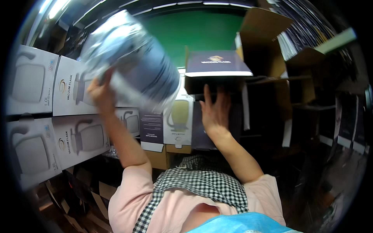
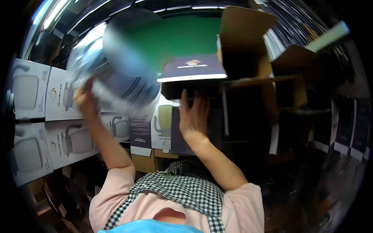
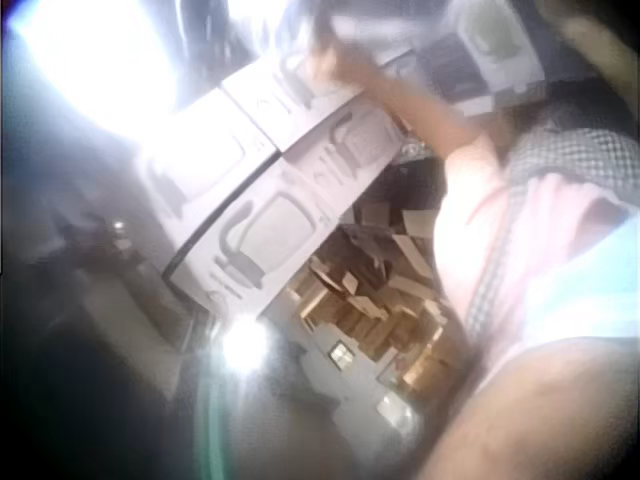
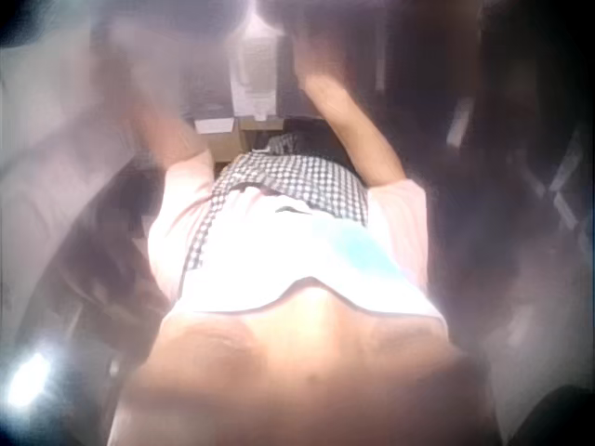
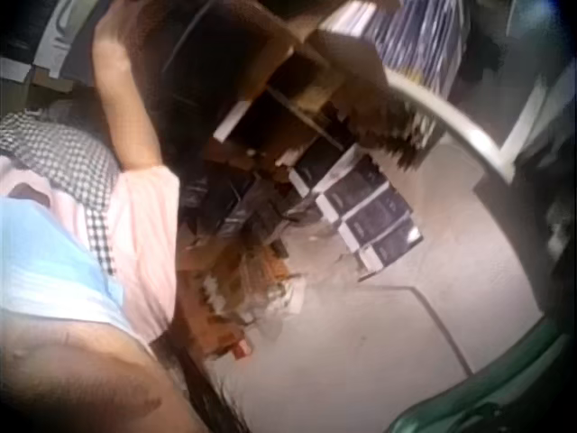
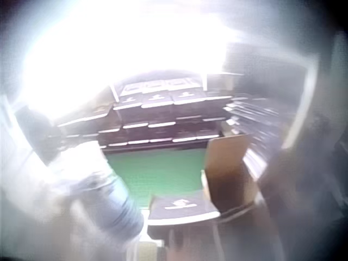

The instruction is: The person places vacuum flasks into individual product boxes and then stacks the boxes into a larger shipping carton in a warehouse.

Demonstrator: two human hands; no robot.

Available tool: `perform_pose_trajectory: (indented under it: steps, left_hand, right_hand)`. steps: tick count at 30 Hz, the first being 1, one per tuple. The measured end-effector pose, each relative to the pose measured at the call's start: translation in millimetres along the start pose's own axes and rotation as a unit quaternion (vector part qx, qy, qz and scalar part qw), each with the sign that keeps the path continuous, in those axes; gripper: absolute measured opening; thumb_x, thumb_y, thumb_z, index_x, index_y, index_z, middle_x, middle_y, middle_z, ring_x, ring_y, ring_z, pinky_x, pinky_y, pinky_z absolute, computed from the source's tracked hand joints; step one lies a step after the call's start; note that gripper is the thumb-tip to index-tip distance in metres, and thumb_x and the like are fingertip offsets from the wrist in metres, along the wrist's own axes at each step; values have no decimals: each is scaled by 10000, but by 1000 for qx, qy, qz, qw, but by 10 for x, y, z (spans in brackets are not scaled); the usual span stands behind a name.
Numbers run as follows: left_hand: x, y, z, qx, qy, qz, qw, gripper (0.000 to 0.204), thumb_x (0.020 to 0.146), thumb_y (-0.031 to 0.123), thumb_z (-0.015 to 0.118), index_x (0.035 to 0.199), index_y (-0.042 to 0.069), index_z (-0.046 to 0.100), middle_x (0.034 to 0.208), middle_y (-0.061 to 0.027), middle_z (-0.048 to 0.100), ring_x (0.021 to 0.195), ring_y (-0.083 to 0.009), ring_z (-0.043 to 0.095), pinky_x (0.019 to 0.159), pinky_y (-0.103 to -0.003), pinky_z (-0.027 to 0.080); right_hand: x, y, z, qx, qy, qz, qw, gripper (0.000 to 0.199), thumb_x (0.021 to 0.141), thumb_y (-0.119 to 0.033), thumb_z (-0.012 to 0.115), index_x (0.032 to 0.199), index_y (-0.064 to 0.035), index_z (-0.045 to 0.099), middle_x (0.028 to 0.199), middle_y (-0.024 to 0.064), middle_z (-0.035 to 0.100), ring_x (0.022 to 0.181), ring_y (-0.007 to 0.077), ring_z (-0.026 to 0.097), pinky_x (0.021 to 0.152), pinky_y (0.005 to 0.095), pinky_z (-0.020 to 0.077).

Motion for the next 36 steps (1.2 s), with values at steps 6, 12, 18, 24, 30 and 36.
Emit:
perform_pose_trajectory:
  steps: [6, 12, 18, 24, 30, 36]
  left_hand:
    - [-534, 659, -422, -38, -79, -16, 996, 271, 876, 292, 735, 986, 101, 577, 638, 89, 440, 489, -18, 403, 396, -205, 353]
    - [-891, 1427, 1065, -250, -25, 33, 967, 186, 850, 206, 790, 840, 57, 680, 567, 106, 443, 447, 2, 353, 415, -217, 247]
    - [-1189, 1430, 1593, -13, 126, 360, 924, 295, 772, 182, 826, 690, 2, 606, 567, -68, 548, 471, -139, 456, 475, -309, 372]
    - [-1321, 1038, 1723, -18, 58, 307, 950, 383, 781, 202, 815, 660, -37, 540, 574, -183, 561, 495, -213, 452, 518, -356, 422]
    - [-1381, 1357, 1627, -9, -12, 246, 969, 327, 814, 218, 803, 768, -63, 642, 611, -156, 615, 521, -175, 498, 543, -330, 439]
    - [-1151, 1302, 1718, -71, -17, 248, 966, 295, 815, 242, 805, 791, -24, 681, 560, -89, 592, 516, -120, 463, 526, -315, 420]
  right_hand:
    - [-45, -76, -58, 3, 6, -45, 999, 531, 967, -239, 543, 1416, 13, 411, 1260, 271, 419, 1291, 474, 375, 1150, 582, 251]
    - [-258, -74, 130, -174, -59, -84, 979, 459, 946, -173, 533, 1344, 41, 456, 1293, 187, 529, 1199, 338, 498, 1122, 476, 330]
    - [-187, -156, -168, -40, 60, -110, 991, 226, 853, -72, 528, 1064, -7, 575, 1068, 149, 554, 1164, 308, 517, 1124, 514, 314]
    - [-162, -68, -149, -66, 32, -92, 993, 202, 856, -82, 539, 1048, -56, 595, 1067, 95, 579, 1139, 256, 531, 1093, 498, 334]
    - [-194, -45, -215, -28, 80, -98, 992, 175, 857, -70, 521, 1013, -65, 601, 1037, 88, 593, 1071, 275, 556, 1000, 508, 373]
    - [-131, -57, -258, -49, 61, -103, 992, 192, 841, -56, 532, 1014, -67, 614, 1016, 71, 609, 1049, 265, 565, 993, 490, 370]
Point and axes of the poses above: each hand's wrist, its own x-axis towards the middle knuckle, its own z-axis out of the palm, y = z × x, the point moved 7 cm from there along x, towards the middle knuckle
